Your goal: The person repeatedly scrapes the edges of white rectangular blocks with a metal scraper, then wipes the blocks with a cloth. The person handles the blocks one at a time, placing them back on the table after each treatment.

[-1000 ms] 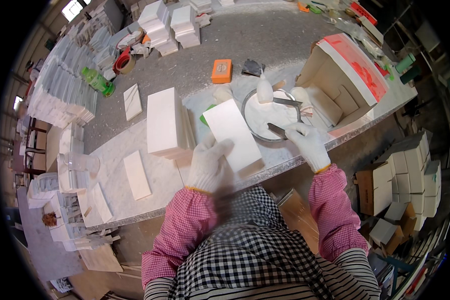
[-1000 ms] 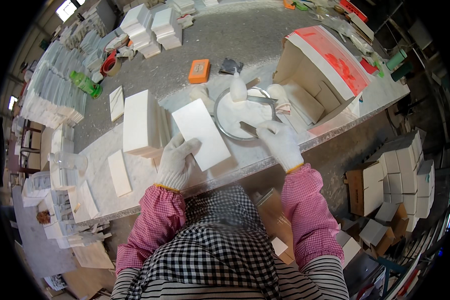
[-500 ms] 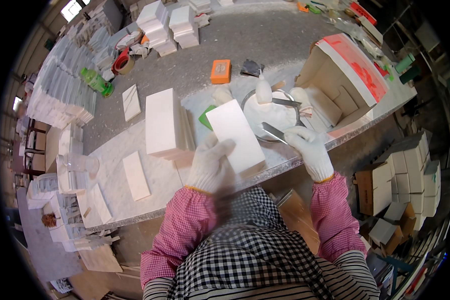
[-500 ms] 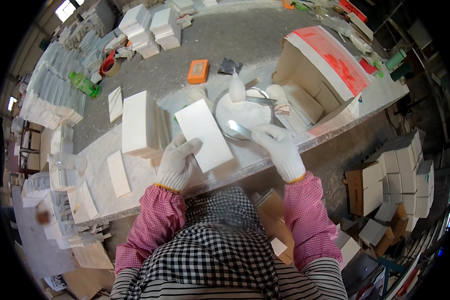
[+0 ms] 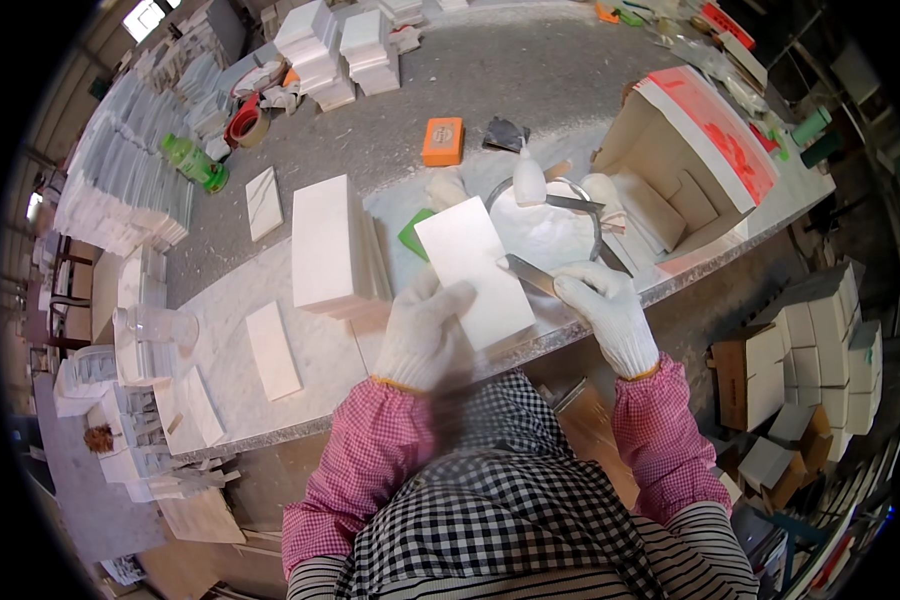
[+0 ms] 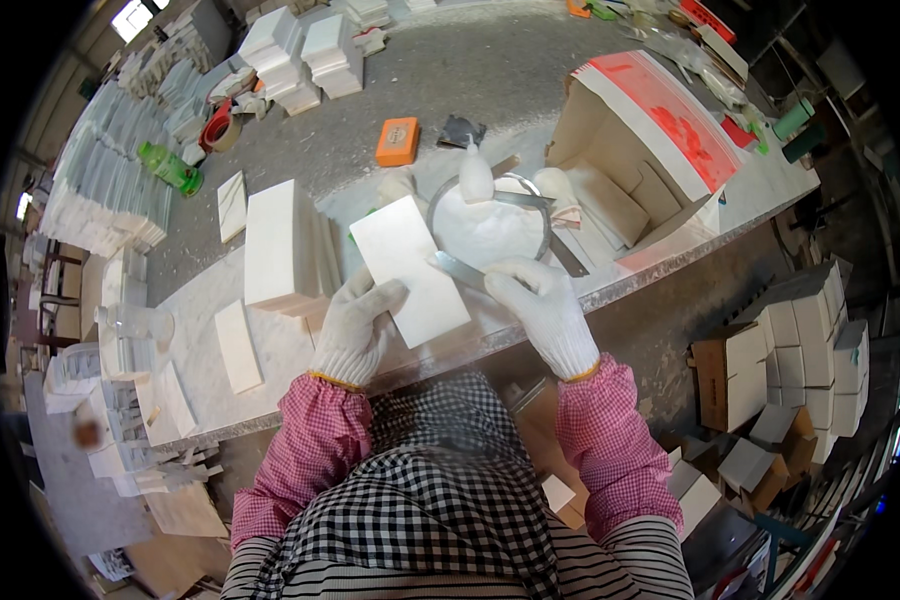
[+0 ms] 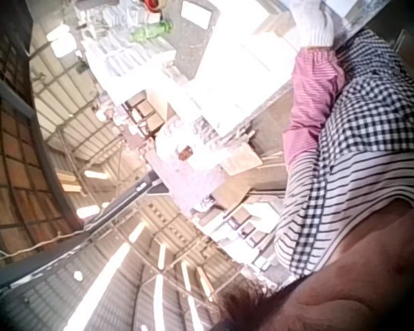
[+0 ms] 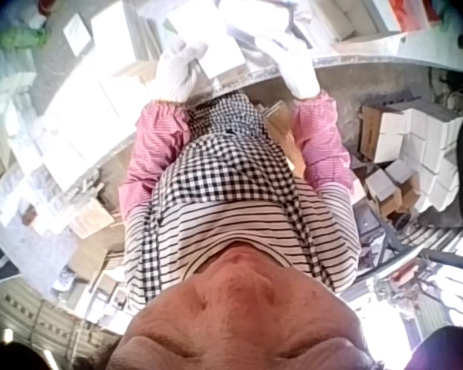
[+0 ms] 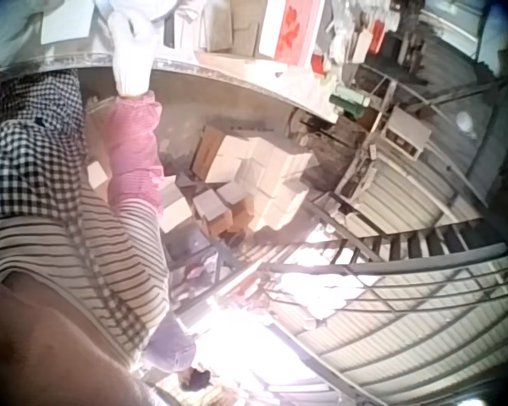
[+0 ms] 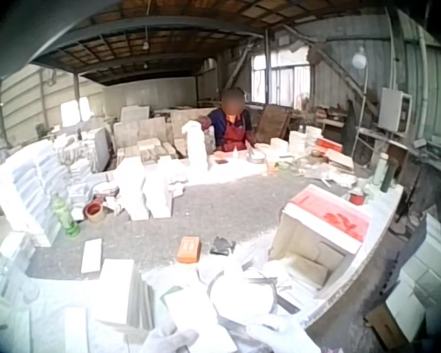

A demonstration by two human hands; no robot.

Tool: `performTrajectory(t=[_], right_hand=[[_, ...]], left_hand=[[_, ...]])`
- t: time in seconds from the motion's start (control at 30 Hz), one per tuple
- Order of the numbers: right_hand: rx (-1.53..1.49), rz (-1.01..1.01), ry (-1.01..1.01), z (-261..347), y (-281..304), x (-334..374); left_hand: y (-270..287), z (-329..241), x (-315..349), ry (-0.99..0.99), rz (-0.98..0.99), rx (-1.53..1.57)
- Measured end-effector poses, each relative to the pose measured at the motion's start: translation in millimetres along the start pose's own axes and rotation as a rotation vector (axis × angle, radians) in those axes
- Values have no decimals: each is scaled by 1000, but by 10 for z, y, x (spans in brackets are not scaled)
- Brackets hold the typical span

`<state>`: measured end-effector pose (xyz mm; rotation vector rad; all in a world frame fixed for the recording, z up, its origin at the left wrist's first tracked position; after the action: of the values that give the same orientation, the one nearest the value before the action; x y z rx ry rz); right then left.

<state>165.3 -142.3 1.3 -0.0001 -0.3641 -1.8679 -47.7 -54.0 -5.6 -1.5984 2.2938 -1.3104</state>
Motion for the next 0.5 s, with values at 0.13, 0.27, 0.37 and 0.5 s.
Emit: performTrajectory(t=[0.13,0.27,0.37,0.5], right_hand=[[42,17,5,24,-17,11],[25,29,-13,25,-36,7],[43,33,12,58,-51,14],[72,27,69,6,-79,-1]], left_hand=[[-15,1,8,-2,-11,-16],[13,19,-8,-18,16,8],[18,17,-6,-13,18,16],[26,11,-9,-10,17,12]])
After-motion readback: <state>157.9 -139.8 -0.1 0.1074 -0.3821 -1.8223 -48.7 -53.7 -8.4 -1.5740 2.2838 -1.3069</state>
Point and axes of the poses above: each hand's wrist, its own x-axis away from the middle knuckle, its own y-axis out of the back of the hand, z = x × y, the point moved 2 cm from there along -x, towards the middle knuckle, and after that the axes turned 5 degrees about x, right-handed, at the moved point
